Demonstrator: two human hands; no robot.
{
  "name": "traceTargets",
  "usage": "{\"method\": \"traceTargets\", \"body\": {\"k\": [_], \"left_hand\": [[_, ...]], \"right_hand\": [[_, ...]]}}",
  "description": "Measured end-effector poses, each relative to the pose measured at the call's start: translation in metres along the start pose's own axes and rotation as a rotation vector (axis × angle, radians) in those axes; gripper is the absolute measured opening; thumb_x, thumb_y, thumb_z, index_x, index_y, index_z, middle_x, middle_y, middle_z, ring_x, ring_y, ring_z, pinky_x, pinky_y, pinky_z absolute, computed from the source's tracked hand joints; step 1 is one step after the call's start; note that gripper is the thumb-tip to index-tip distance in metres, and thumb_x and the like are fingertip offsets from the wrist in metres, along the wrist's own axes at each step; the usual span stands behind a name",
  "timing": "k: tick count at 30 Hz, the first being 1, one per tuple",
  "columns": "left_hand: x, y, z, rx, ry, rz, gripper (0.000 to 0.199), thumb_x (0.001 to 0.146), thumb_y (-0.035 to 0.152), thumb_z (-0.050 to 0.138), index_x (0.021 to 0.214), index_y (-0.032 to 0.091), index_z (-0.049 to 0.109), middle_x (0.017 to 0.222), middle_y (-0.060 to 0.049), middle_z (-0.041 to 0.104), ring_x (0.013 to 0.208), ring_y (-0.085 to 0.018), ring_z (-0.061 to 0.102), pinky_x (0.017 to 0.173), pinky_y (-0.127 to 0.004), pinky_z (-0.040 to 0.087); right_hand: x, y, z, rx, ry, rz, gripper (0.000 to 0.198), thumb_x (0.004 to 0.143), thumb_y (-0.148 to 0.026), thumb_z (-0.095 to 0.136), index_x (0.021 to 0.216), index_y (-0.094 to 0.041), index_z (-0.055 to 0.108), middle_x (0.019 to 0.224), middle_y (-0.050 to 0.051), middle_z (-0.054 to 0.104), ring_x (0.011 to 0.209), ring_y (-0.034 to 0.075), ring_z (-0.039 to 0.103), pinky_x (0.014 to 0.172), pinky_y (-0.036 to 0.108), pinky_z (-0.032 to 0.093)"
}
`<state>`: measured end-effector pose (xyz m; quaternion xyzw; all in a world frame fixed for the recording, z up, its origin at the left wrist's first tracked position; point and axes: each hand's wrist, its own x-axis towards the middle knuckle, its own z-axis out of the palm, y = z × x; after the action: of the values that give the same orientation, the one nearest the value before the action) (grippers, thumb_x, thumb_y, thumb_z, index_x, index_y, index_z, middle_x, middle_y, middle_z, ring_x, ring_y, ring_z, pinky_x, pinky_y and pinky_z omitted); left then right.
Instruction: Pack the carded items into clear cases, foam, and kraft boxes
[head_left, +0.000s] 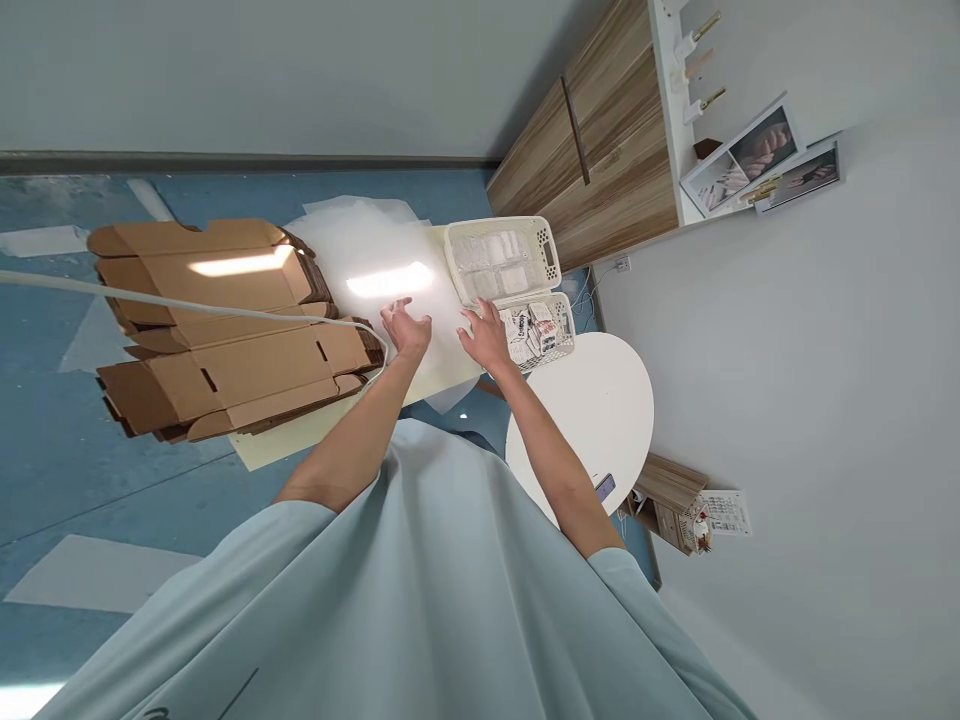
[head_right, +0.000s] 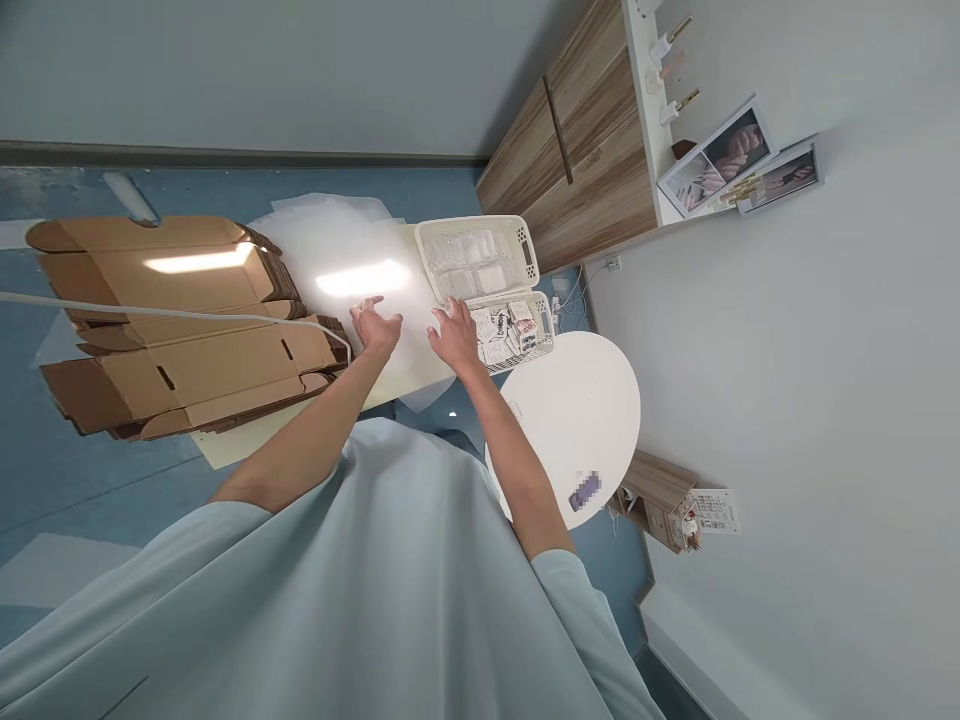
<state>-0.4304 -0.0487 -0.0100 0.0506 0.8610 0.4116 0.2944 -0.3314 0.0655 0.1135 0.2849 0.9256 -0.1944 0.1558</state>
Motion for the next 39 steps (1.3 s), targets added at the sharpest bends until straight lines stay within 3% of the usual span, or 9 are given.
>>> {"method": "traceTargets", "body": {"k": [3, 7, 10, 15, 19, 27, 32, 35, 39], "left_hand": [[-0.002, 0.005, -0.003, 0.016, 0.062, -0.057, 0.069, 0.091, 0.027, 0.079, 0.152, 0.017, 0.050, 0.163, -0.024, 0.041, 0.157, -0.042, 0.039, 0.130, -0.054, 0.037], [0.002, 0.012, -0.006, 0.090, 0.041, -0.070, 0.078, 0.090, 0.026, 0.079, 0.156, 0.008, 0.043, 0.159, -0.030, 0.045, 0.155, -0.048, 0.036, 0.127, -0.062, 0.037], [0.009, 0.013, -0.009, 0.116, 0.035, -0.106, 0.062, 0.092, 0.022, 0.073, 0.148, 0.007, 0.051, 0.151, -0.029, 0.055, 0.152, -0.047, 0.039, 0.125, -0.063, 0.039], [0.010, 0.011, -0.017, 0.074, 0.018, -0.069, 0.024, 0.100, 0.020, 0.059, 0.122, 0.017, 0.068, 0.130, -0.020, 0.070, 0.141, -0.038, 0.050, 0.120, -0.053, 0.043], [0.001, 0.018, -0.027, 0.020, 0.120, -0.040, 0.017, 0.094, 0.015, 0.058, 0.106, 0.022, 0.068, 0.113, -0.014, 0.070, 0.127, -0.035, 0.059, 0.112, -0.048, 0.048], [-0.023, 0.063, -0.050, -0.162, 0.346, 0.066, 0.031, 0.085, 0.009, 0.060, 0.111, 0.023, 0.063, 0.098, -0.004, 0.064, 0.102, -0.025, 0.067, 0.101, -0.041, 0.051], [-0.044, 0.097, -0.058, -0.203, 0.350, 0.264, 0.031, 0.086, 0.010, 0.061, 0.113, 0.023, 0.063, 0.097, -0.002, 0.065, 0.103, -0.024, 0.069, 0.106, -0.041, 0.050], [-0.062, 0.115, -0.052, -0.226, 0.281, 0.405, 0.032, 0.087, 0.011, 0.062, 0.116, 0.023, 0.063, 0.100, -0.004, 0.066, 0.110, -0.026, 0.071, 0.108, -0.042, 0.052], [-0.096, 0.133, -0.029, -0.279, 0.126, 0.556, 0.025, 0.095, 0.017, 0.059, 0.118, 0.025, 0.061, 0.104, -0.006, 0.068, 0.133, -0.029, 0.067, 0.102, -0.040, 0.057]], "right_hand": [[0.024, 0.003, 0.005, -0.021, -0.043, 0.030, 0.043, 0.108, -0.025, 0.060, 0.151, -0.019, 0.064, 0.176, 0.015, 0.037, 0.171, 0.033, 0.019, 0.136, 0.055, 0.027], [0.043, 0.005, 0.014, -0.078, -0.060, 0.041, 0.044, 0.107, -0.018, 0.055, 0.150, -0.013, 0.064, 0.170, 0.018, 0.046, 0.167, 0.032, 0.026, 0.138, 0.052, 0.022], [0.045, 0.003, 0.017, -0.132, -0.059, 0.036, 0.048, 0.107, -0.017, 0.049, 0.152, -0.008, 0.062, 0.168, 0.022, 0.047, 0.165, 0.034, 0.029, 0.137, 0.052, 0.023], [0.038, -0.004, 0.014, -0.241, -0.057, 0.017, 0.053, 0.107, -0.013, 0.046, 0.159, -0.008, 0.057, 0.162, 0.024, 0.052, 0.153, 0.035, 0.044, 0.131, 0.052, 0.032], [0.034, -0.004, 0.013, -0.340, -0.033, 0.006, 0.053, 0.107, -0.012, 0.049, 0.159, -0.008, 0.056, 0.157, 0.025, 0.057, 0.146, 0.037, 0.049, 0.125, 0.053, 0.037], [0.025, 0.001, 0.017, -0.263, 0.030, -0.006, 0.050, 0.106, -0.012, 0.048, 0.154, -0.008, 0.061, 0.153, 0.024, 0.060, 0.144, 0.036, 0.051, 0.124, 0.053, 0.038], [0.022, 0.005, 0.002, 0.003, 0.153, 0.023, 0.038, 0.111, -0.027, 0.053, 0.142, -0.013, 0.070, 0.163, 0.021, 0.054, 0.156, 0.032, 0.044, 0.132, 0.052, 0.034], [0.013, 0.009, -0.021, 0.443, 0.314, 0.039, 0.048, 0.114, -0.049, 0.048, 0.146, -0.019, 0.066, 0.153, 0.017, 0.064, 0.148, 0.029, 0.056, 0.129, 0.049, 0.042], [-0.017, 0.018, -0.053, 0.946, 0.322, -0.035, 0.066, 0.103, -0.070, 0.060, 0.149, -0.023, 0.063, 0.143, 0.012, 0.071, 0.134, 0.026, 0.067, 0.117, 0.041, 0.055]]}}
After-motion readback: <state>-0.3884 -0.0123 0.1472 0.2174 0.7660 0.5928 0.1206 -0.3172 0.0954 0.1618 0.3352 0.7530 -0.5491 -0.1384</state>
